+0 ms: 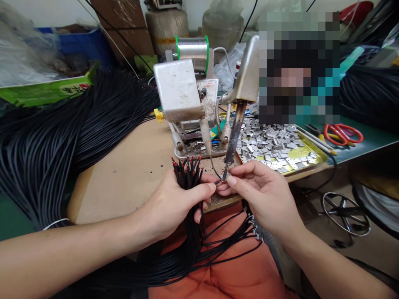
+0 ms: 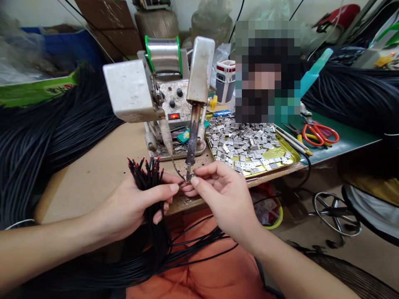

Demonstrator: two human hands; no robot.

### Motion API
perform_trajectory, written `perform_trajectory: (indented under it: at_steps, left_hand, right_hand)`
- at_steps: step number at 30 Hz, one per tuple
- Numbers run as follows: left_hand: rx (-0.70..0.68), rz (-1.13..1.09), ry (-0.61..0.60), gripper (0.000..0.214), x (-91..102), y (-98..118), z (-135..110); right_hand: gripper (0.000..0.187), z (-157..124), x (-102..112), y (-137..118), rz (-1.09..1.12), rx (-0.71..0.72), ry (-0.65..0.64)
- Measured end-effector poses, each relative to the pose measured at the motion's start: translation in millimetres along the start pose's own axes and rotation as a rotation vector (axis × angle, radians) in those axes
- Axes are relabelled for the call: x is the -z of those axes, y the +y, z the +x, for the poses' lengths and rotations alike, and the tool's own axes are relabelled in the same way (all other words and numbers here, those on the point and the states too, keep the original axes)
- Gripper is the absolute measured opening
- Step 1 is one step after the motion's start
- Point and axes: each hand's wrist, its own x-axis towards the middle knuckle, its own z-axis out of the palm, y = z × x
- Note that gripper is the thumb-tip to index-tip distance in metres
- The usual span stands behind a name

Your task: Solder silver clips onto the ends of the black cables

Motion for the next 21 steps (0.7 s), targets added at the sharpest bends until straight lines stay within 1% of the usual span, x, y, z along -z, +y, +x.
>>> perform_trajectory:
  at_steps: [10, 17, 21]
  left_hand:
    - [-0.005, 0.03, -0.016, 0.012, 0.1, 0.5, 0.1]
    - [-0.027, 0.013, -0.03, 0.013, 0.4, 0.4, 0.5]
    - [-0.012, 0.018, -0.025, 0.015, 1.3, -0.7, 1.2]
  right_hand:
    - [0.022, 0.2, 1.8, 1.1, 0.024, 0.014, -0.012]
    - [0.017, -0.6, 1.2, 1.2, 0.038, 0.029, -0.01]
    - [0.018, 0.1, 1.4, 2.3, 0.034, 0.028, -0.003]
